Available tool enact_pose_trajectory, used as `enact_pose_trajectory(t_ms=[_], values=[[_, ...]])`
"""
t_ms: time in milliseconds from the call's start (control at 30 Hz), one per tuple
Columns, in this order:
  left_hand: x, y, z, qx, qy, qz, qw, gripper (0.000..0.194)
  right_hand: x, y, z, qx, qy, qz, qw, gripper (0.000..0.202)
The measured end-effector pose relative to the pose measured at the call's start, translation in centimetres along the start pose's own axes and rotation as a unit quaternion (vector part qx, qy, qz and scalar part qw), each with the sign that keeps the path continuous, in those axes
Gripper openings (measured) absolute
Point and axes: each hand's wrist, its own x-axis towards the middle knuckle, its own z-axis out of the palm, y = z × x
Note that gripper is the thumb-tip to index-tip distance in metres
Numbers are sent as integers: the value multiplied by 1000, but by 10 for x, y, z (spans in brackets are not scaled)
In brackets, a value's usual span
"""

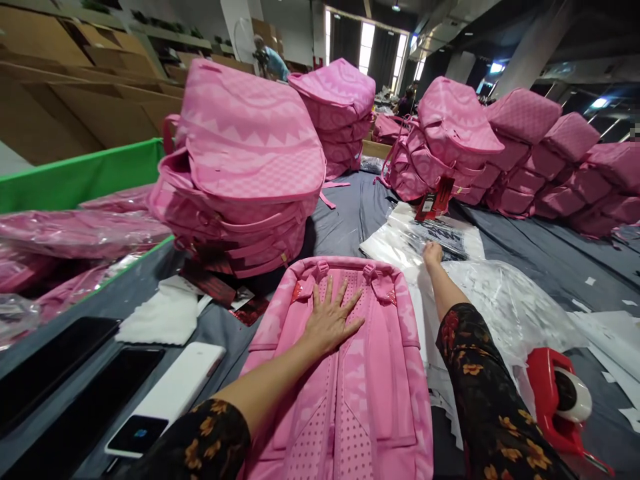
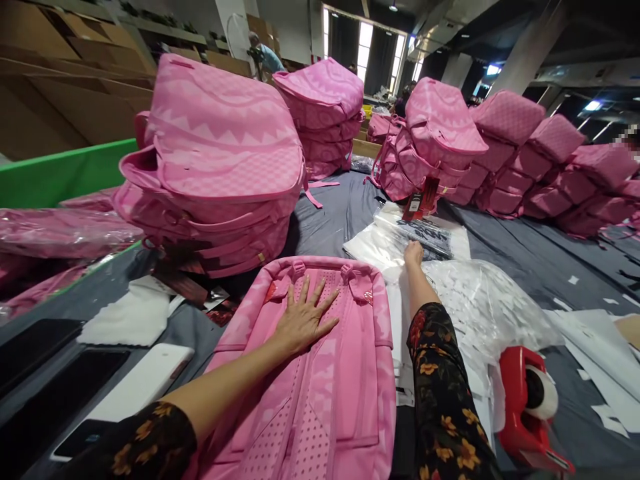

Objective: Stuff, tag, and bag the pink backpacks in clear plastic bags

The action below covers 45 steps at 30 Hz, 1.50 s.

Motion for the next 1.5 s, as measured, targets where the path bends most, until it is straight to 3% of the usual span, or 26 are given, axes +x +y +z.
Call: enact_pose_trajectory(t_ms=[100,200,300,367,433,500,567,600,700,833,900,967,1033,1100,1167,1300,1400,1500], values=[[1,0,2,-14,15,3,1000,71,7,-24,-33,39,70,-31,996,37],[1,-2,3,-36,36,10,999,69,-3,-58,-61,77,73,-123,987,29],[2,-6,0,-92,83,24,992,62,-42,-86,-72,138,19,-251,958,33],[2,-6,-6,-199,127,29,971,49,-83,-97,-72,183,-18,-328,926,37],[0,-1,-14,-376,160,6,913,42,-131,-99,-66,198,-33,-372,906,37],[-3,7,-22,-555,177,-48,812,45,-179,-97,-56,189,-37,-395,898,35],[-9,14,-29,-639,194,-114,736,49,-220,-93,-44,173,-44,-407,896,34],[-12,16,-31,-645,203,-143,723,49,-236,-92,-38,166,-49,-406,897,34],[-27,11,-31,-601,212,-187,748,41,-253,-94,-26,173,-50,-353,918,36],[-54,-13,-33,-536,193,-197,798,27,-222,-106,-27,251,0,-195,948,38],[-65,-20,-43,-481,227,-194,824,10,-207,-114,-32,256,34,-155,953,37],[-72,-19,-57,-364,309,-142,867,33,-204,-122,-35,231,51,-180,955,35],[-70,-14,-74,-203,378,-52,902,58,-216,-130,-37,191,39,-256,947,35],[-59,-15,-88,-89,397,-7,913,66,-234,-135,-40,142,15,-339,930,35],[-46,-26,-98,-48,384,-26,922,59,-250,-133,-46,78,4,-401,913,31],[-33,-68,-101,-50,333,-65,939,15,-259,-102,-61,-78,32,-432,898,16],[-40,-85,-93,-61,344,-61,935,18,-248,-63,-68,-141,61,-354,923,18],[-50,-76,-82,-85,360,-56,927,21,-230,-27,-69,-81,91,-247,961,12]])
